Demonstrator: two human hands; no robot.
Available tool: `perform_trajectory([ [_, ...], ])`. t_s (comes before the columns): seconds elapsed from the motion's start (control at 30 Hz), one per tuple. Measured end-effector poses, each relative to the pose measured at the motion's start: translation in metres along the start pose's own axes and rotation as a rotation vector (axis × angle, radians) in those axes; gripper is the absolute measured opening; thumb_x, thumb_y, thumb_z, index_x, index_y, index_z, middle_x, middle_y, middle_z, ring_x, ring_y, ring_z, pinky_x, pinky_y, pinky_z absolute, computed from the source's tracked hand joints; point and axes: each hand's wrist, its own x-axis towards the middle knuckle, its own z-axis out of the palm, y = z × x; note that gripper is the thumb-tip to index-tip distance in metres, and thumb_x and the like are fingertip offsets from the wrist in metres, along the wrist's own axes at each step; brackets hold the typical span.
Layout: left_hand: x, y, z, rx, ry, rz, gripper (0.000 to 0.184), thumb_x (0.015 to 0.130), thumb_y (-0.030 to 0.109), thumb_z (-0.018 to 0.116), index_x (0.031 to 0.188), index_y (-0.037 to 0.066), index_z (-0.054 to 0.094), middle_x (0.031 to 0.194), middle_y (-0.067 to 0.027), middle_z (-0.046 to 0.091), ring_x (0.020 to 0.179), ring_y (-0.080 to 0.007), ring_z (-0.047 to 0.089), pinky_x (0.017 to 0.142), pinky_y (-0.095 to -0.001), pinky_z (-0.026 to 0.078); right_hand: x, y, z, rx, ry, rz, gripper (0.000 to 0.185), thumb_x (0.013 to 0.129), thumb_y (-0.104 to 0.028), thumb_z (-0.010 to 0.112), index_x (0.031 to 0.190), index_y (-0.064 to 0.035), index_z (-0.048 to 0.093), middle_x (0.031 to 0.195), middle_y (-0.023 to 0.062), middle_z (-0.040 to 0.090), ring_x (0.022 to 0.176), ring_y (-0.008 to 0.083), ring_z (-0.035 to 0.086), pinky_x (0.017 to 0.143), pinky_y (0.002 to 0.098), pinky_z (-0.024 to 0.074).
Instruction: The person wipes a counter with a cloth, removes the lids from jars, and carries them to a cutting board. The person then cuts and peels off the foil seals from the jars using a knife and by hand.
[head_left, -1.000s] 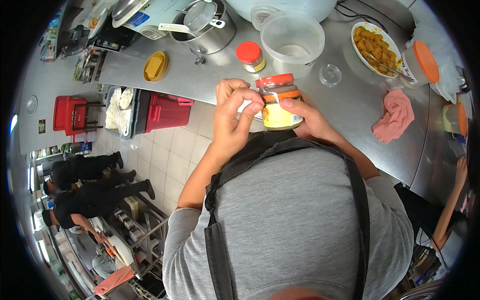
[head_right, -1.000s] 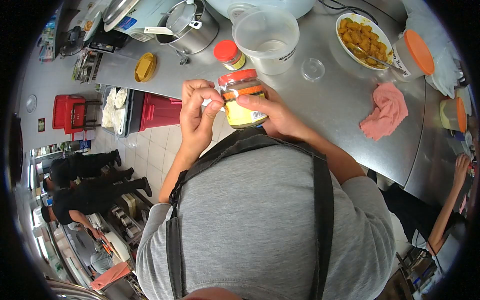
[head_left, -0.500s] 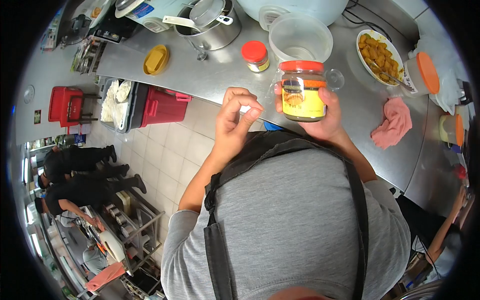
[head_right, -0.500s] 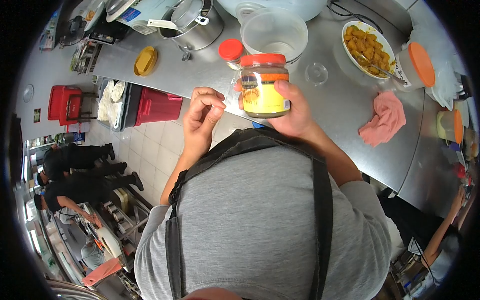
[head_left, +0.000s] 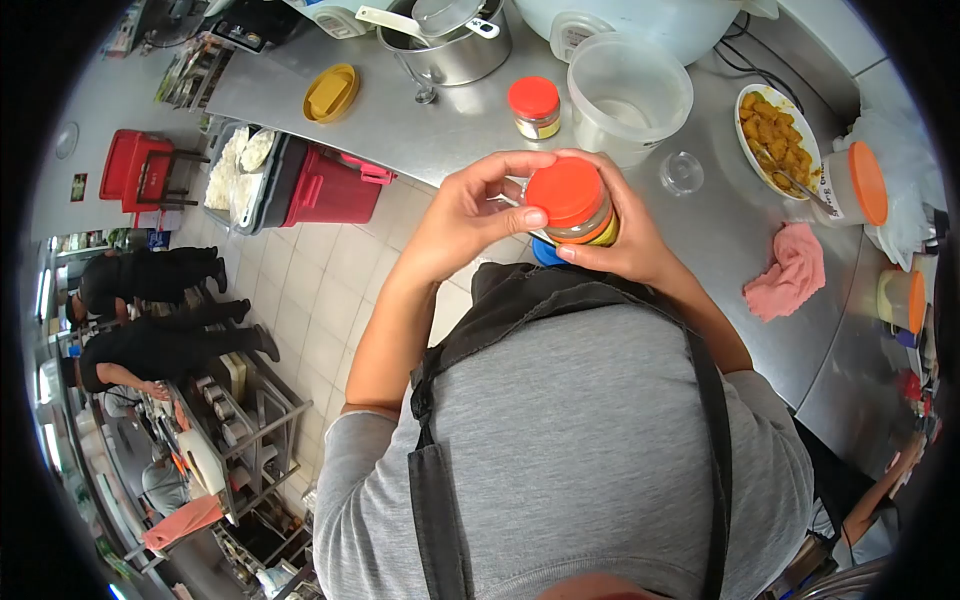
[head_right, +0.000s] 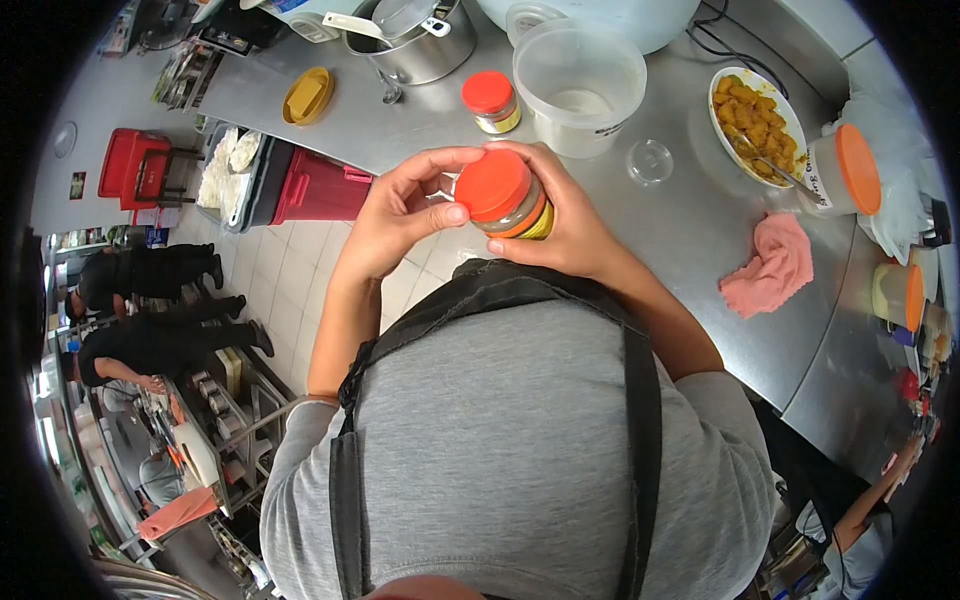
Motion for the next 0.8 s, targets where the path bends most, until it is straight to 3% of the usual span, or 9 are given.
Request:
perform_trajectory([
  [0.03, 0.0, -0.003, -0.006, -0.001, 0.002, -0.001, 0.046, 0.085, 0.008, 0.079, 0.129, 0.003, 0.065, 0.112, -0.0056, 0.069, 0.101, -0.0115, 0.063, 0.085, -0.0294, 0.053, -0.001, 0.004, 0.0, 0.001, -0.001, 0.001, 0.096, 0.072, -0.013, 0.085, 0.152, -0.0048, 0.034, 0.137, 0.0112, 0.051, 0.128, 0.0225, 0.052, 0.111, 0.0382, 0.0378],
  [0.1, 0.005, -0.011, -0.03, -0.072, -0.101, -0.162, 0.034, 0.084, 0.001, 0.077, 0.118, 0.002, 0.072, 0.094, -0.001, 0.072, 0.084, -0.0074, 0.062, 0.076, -0.0242, 0.053, -0.004, 0.012, -0.002, 0.187, -0.031, 0.042, 0.108, 0.071, -0.011, 0.085, 0.159, -0.0076, 0.023, 0.134, 0.0114, 0.054, 0.125, 0.0223, 0.054, 0.111, 0.038, 0.037],
  [0.13, 0.009, -0.01, -0.035, -0.033, -0.1, -0.162, 0.022, 0.085, 0.002, 0.076, 0.107, 0.001, 0.076, 0.088, -0.0038, 0.074, 0.08, -0.0104, 0.065, 0.076, -0.0252, 0.053, -0.006, 0.014, -0.005, 0.189, -0.029, 0.043, 0.108, 0.071, -0.011, 0.085, 0.159, -0.0076, 0.023, 0.134, 0.0114, 0.054, 0.125, 0.0223, 0.054, 0.111, 0.038, 0.037],
  [0.23, 0.025, -0.019, -0.043, 0.238, 0.0, -0.088, 0.015, 0.086, 0.0, 0.074, 0.101, 0.0, 0.076, 0.092, -0.0039, 0.074, 0.084, -0.0107, 0.066, 0.077, -0.025, 0.053, -0.009, 0.021, -0.012, 0.262, -0.132, 0.093, 0.117, 0.07, -0.01, 0.086, 0.162, -0.0101, 0.013, 0.131, 0.0131, 0.056, 0.123, 0.0234, 0.055, 0.111, 0.0379, 0.0377],
  [0.3, 0.034, -0.018, -0.031, 0.392, 0.034, -0.049, 0.012, 0.086, -0.004, 0.072, 0.096, 0.001, 0.076, 0.095, -0.0055, 0.075, 0.086, -0.013, 0.067, 0.078, -0.0262, 0.053, -0.013, 0.027, -0.013, 0.086, -0.234, 0.184, 0.12, 0.07, -0.008, 0.086, 0.162, -0.0107, 0.01, 0.13, 0.0156, 0.058, 0.123, 0.0259, 0.056, 0.111, 0.0391, 0.0383],
  [0.4, 0.049, -0.009, -0.008, 0.624, 0.079, 0.405, 0.015, 0.083, -0.007, 0.071, 0.091, 0.004, 0.076, 0.099, -0.0076, 0.076, 0.096, -0.0197, 0.067, 0.087, -0.0314, 0.053, -0.022, 0.061, -0.008, 0.013, -0.102, 0.199, 0.117, 0.07, -0.007, 0.086, 0.161, -0.0104, 0.013, 0.135, 0.0173, 0.056, 0.126, 0.027, 0.055, 0.111, 0.0399, 0.0397],
  [0.57, 0.055, 0.006, 0.02, 0.724, 0.095, 0.588, 0.016, 0.083, -0.007, 0.072, 0.094, 0.004, 0.077, 0.099, -0.0082, 0.075, 0.095, -0.0195, 0.067, 0.086, -0.0319, 0.052, -0.033, 0.107, -0.012, 0.0, 0.205, 0.074, 0.103, 0.07, -0.011, 0.088, 0.155, -0.0079, 0.028, 0.142, 0.0195, 0.051, 0.132, 0.0278, 0.05, 0.112, 0.0408, 0.0393],
  [0.67, 0.049, 0.004, 0.028, 0.599, 0.085, 0.412, 0.016, 0.085, -0.004, 0.072, 0.099, 0.003, 0.077, 0.099, -0.0084, 0.074, 0.094, -0.0181, 0.066, 0.085, -0.0299, 0.051, -0.039, 0.107, -0.027, -0.24, 0.199, 0.042, 0.103, 0.069, -0.013, 0.09, 0.153, -0.0064, 0.031, 0.139, 0.0194, 0.052, 0.131, 0.0321, 0.051, 0.114, 0.0435, 0.0372],
  [0.8, 0.037, 0.0, 0.03, 0.499, 0.024, 0.164, 0.017, 0.09, 0.002, 0.071, 0.107, 0.003, 0.075, 0.102, -0.0079, 0.073, 0.095, -0.0157, 0.066, 0.085, -0.0295, 0.051, -0.063, 0.085, -0.065, -0.683, 0.265, 0.038, 0.079, 0.07, -0.013, 0.086, 0.141, -0.0091, 0.05, 0.132, 0.0147, 0.055, 0.121, 0.0338, 0.052, 0.106, 0.045, 0.0401],
])
